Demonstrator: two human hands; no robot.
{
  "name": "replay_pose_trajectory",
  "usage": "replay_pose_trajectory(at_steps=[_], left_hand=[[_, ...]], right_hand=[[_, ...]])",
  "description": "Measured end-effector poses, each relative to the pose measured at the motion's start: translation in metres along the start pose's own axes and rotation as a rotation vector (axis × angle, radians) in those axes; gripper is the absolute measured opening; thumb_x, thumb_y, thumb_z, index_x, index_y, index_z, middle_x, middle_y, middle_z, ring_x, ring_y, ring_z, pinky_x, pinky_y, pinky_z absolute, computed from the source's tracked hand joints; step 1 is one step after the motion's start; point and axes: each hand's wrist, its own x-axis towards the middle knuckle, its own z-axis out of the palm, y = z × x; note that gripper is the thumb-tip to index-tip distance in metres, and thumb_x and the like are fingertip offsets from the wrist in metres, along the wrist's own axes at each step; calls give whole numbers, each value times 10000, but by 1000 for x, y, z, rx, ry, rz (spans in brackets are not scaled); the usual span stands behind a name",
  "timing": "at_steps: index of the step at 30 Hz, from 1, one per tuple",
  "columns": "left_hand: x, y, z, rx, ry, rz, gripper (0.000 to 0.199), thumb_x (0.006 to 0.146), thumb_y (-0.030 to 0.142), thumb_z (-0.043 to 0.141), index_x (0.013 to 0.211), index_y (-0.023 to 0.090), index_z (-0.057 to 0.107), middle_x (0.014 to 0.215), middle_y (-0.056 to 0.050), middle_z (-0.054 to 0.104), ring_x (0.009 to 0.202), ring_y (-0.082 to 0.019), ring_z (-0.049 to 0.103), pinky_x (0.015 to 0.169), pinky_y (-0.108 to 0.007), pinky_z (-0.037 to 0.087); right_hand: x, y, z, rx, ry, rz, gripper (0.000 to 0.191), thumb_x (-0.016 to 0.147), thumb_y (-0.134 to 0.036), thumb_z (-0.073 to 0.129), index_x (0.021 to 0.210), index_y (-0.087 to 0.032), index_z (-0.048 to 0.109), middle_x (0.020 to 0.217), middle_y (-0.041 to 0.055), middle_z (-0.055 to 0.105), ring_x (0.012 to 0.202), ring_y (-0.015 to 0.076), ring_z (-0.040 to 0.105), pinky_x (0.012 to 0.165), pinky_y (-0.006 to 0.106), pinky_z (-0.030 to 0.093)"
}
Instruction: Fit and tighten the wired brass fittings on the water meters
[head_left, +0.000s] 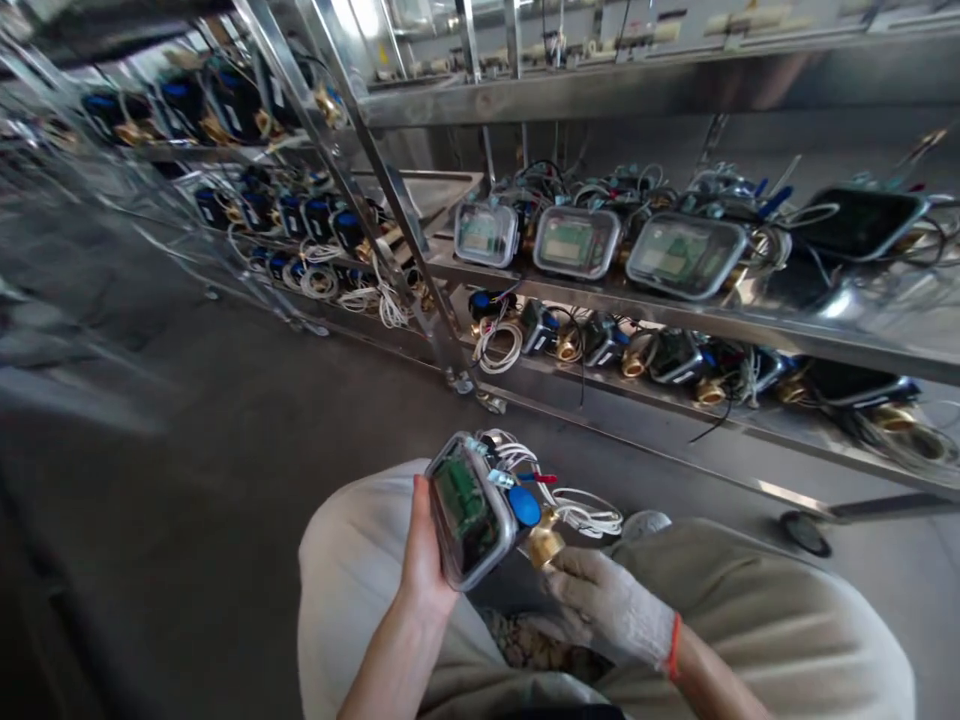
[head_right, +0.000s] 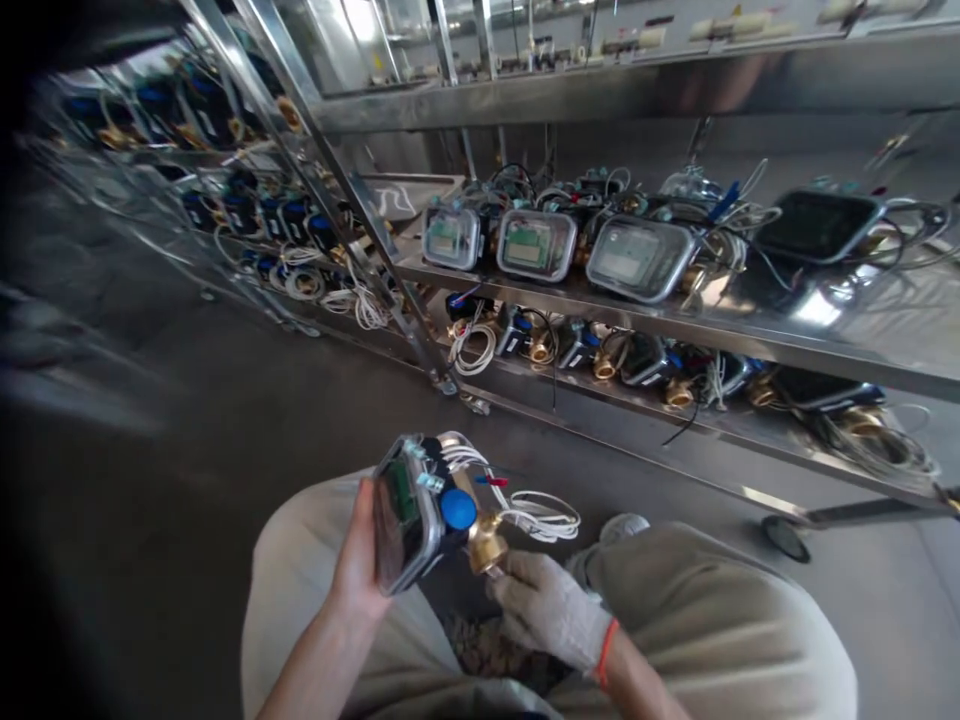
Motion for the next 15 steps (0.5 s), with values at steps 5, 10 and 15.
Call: replay_pose_trajectory(at_steps=[5,10,15], left_hand=[[11,16,-12,-2,-48,20,431,1050,340,283,1276,129,583,920,-119,731,846,-262,711,935,-435,547],[14,22,-14,93,-53,-81,473,1053,333,258,1410,81,439,930,-147,725,783,-250,714,838,-353,589],[6,20,-3,141,-1,-134,467,1052,287,321,1434,23,372,921,-136,726,820,-239,710,839,-316,584]], right_hand=[[-44,1,-63,101,-25,170,522,828,-683,533,750,-167,559,465,-85,364,383,47,264,372,216,168],[-44,-21,-83,96,-122,125,509,832,-656,559,730,-157,579,443,-81,370,391,51,267,397,232,158],[-37,-45,-90,6,-257,78,525,828,-654,566,744,-139,628,466,-72,374,430,53,262,425,246,155]])
